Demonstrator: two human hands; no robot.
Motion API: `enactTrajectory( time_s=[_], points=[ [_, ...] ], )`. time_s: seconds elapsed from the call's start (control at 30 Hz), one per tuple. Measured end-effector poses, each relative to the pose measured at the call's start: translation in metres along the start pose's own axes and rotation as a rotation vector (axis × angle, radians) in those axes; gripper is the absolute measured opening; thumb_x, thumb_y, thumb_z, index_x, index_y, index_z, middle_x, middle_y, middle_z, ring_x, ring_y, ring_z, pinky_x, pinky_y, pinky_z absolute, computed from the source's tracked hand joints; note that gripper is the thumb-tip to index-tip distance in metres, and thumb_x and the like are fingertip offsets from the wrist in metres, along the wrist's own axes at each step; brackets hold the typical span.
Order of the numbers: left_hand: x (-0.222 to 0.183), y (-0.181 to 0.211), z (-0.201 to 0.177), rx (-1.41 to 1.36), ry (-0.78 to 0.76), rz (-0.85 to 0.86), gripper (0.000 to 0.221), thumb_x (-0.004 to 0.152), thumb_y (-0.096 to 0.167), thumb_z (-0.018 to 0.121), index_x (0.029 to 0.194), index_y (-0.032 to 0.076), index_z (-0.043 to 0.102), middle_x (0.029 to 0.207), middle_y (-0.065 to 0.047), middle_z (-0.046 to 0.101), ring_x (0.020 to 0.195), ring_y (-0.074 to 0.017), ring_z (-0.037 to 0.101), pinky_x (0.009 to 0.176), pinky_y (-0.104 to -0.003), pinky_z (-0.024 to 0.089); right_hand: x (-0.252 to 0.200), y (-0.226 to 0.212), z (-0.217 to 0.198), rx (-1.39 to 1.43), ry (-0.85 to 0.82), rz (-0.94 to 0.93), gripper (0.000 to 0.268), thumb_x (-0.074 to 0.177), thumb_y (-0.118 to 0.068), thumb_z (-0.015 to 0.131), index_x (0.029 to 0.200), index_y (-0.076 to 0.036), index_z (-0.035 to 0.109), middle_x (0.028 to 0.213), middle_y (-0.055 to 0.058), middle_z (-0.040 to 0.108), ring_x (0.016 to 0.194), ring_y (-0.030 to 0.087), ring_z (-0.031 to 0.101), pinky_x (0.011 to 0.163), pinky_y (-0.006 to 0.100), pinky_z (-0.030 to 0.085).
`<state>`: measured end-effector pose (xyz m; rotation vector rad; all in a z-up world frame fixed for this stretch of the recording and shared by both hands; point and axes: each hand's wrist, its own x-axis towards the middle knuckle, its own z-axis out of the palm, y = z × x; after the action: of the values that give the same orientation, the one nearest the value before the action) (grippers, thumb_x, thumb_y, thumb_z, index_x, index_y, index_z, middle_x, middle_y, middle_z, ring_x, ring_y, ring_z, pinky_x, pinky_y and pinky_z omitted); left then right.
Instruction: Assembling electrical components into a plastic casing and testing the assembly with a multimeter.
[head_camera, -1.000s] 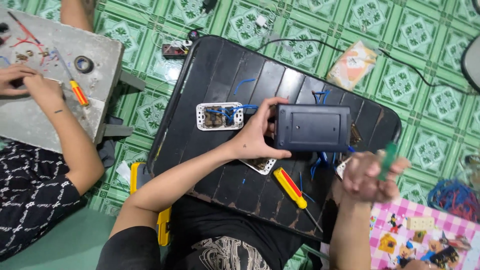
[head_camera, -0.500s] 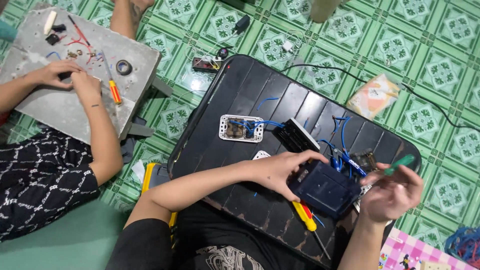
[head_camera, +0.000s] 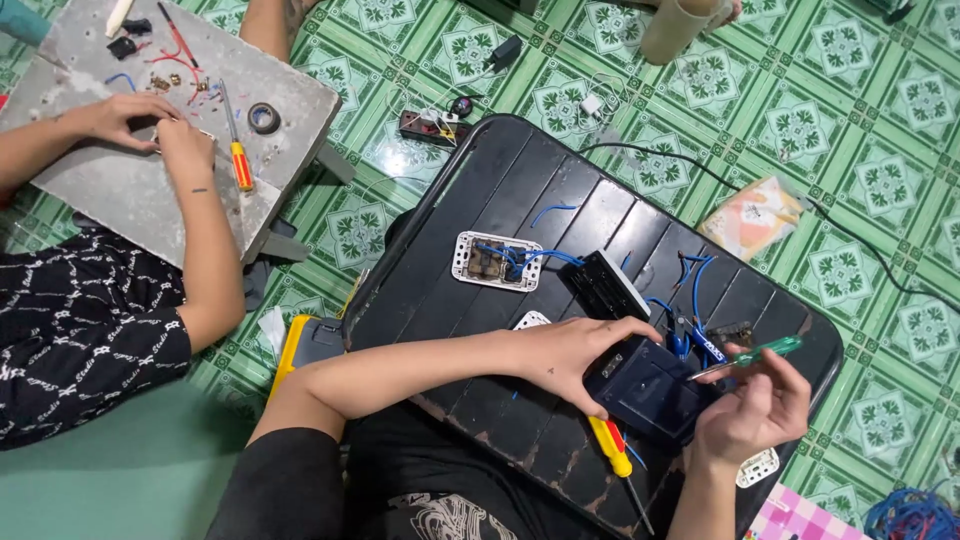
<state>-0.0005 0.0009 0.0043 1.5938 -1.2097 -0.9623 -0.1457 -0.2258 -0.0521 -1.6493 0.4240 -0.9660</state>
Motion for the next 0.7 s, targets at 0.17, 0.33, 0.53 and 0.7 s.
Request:
enactTrajectory(
  time_s=[0.17, 0.33, 0.53, 0.7],
  points=[
    [0.001, -0.011, 0.007, -0.004, 0.003, 0.028, 0.104, 0.067, 0.031, 0.089, 0.15, 0.02, 0.028, 0.148, -0.014, 0.04, 0.133, -0.0336, 0.05, 0.102, -0.045, 0.046, -0.004, -0.007, 0.011, -0.011, -0.018, 0.016, 0.016, 0.109, -0.004, 0.056, 0.122, 0.005, 0.06, 0.096, 0.018, 0.061, 0.084, 0.033, 0.072, 0.055, 0.035, 0.058],
    [-0.002, -0.005, 0.006, 0.073, 0.061, 0.086, 0.104, 0.065, 0.029, 0.091, 0.149, 0.013, 0.031, 0.153, -0.015, 0.027, 0.071, -0.0305, 0.064, 0.081, -0.047, 0.055, -0.004, 0.002, 0.01, 0.006, -0.093, -0.014, 0.018, 0.11, -0.003, 0.054, 0.124, 0.005, 0.06, 0.092, 0.019, 0.063, 0.079, 0.03, 0.072, 0.063, 0.036, 0.063],
    [0.002, -0.013, 0.006, 0.074, 0.026, 0.192, 0.115, 0.069, 0.025, 0.087, 0.159, 0.012, 0.017, 0.149, -0.018, 0.035, 0.132, -0.039, 0.053, 0.096, -0.048, 0.055, -0.007, 0.024, 0.009, 0.029, -0.034, 0.044, 0.026, 0.102, -0.013, 0.071, 0.119, 0.003, 0.059, 0.097, 0.023, 0.063, 0.078, 0.033, 0.072, 0.054, 0.036, 0.057],
    [0.015, -0.014, 0.008, 0.047, 0.088, 0.226, 0.103, 0.066, 0.016, 0.089, 0.151, 0.001, 0.034, 0.147, -0.021, 0.04, 0.124, -0.05, 0.059, 0.092, -0.061, 0.056, 0.003, 0.018, 0.005, 0.084, -0.159, -0.052, 0.028, 0.093, 0.007, 0.076, 0.112, 0.011, 0.057, 0.09, 0.032, 0.067, 0.058, 0.032, 0.072, 0.052, 0.033, 0.054]
  ],
)
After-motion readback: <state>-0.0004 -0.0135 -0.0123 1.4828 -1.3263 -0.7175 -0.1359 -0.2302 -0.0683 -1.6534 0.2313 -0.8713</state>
